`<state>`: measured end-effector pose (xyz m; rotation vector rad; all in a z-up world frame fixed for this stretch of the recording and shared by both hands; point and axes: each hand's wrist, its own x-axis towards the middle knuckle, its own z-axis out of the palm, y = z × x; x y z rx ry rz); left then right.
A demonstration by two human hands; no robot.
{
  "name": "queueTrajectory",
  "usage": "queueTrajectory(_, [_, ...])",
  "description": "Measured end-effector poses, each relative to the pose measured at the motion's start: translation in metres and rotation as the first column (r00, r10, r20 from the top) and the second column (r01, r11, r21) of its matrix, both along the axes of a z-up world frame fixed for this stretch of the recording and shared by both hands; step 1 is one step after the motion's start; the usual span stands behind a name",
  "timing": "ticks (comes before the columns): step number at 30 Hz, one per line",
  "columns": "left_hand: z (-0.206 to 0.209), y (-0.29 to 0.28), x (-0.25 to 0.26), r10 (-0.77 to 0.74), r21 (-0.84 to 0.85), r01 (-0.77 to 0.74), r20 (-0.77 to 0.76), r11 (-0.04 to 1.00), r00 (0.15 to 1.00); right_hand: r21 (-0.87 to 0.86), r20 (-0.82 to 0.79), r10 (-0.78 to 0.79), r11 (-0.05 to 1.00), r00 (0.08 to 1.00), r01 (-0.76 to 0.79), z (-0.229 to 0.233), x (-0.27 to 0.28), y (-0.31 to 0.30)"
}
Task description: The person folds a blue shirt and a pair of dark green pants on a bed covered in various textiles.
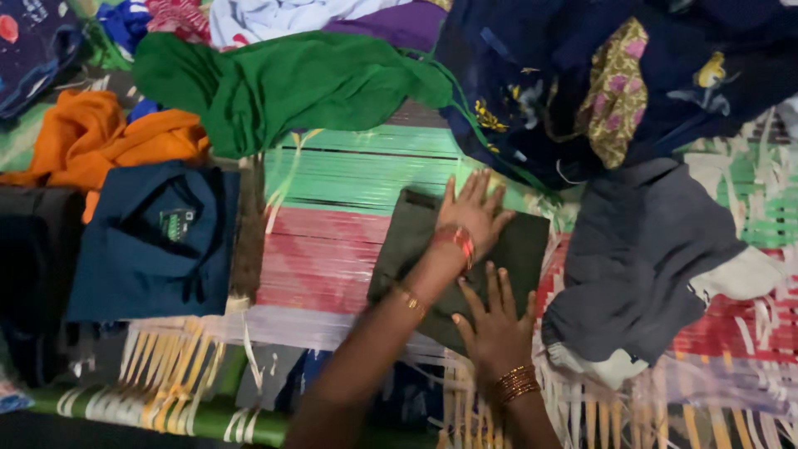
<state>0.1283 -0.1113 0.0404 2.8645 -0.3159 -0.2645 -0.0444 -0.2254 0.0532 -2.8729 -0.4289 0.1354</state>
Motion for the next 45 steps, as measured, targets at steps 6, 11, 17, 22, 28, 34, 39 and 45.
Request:
queueTrajectory(6, [0.037,0.047,-0.102,-0.022,0.0,0.022,0.016,1.0,1.0,-0.17,-0.16,-0.009,0.985,0.987,-0.019,-0.004,0.003,-0.001])
queueTrajectory(11, [0.026,0.081,-0.119,0.137,-0.007,-0.137,0.176,0.99,0.975,0.075,0.035,0.005,0.997,0.999,-0.007,0.002,0.003,0.001])
queueTrajectory(17, [0.021,0.094,-0.132,0.537,-0.436,-0.462,0.059,0.772,0.842,0.379,0.078,-0.123,0.921,0.989,0.085,-0.001,0.003,-0.009])
queueTrajectory(22, [0.024,0.105,-0.131,0.621,-0.462,-0.619,-0.171,0.636,0.765,0.419,0.154,-0.273,0.889,0.95,0.187,-0.022,0.01,-0.036])
queueTrajectory(28, [0.026,0.136,-0.146,0.27,-0.753,-0.602,-0.541,0.267,0.797,0.463,0.174,-0.198,0.881,0.965,0.097,-0.047,0.011,-0.058])
queueTrajectory(34, [0.051,0.143,-0.158,0.208,-0.841,-0.534,-0.508,0.093,0.836,0.88,-0.086,-0.254,0.433,0.963,0.193,-0.095,0.015,-0.083])
queueTrajectory(39, [0.1,0.193,-0.16,0.571,-0.869,-0.093,-0.397,-0.486,0.719,0.852,-0.133,-0.24,0.468,0.962,0.235,-0.096,0.007,-0.081])
queueTrajectory(45, [0.12,0.249,-0.18,0.856,-0.759,0.408,-0.394,-0.508,0.334,0.886,-0.108,-0.174,0.429,0.979,0.174,-0.073,0.002,-0.059])
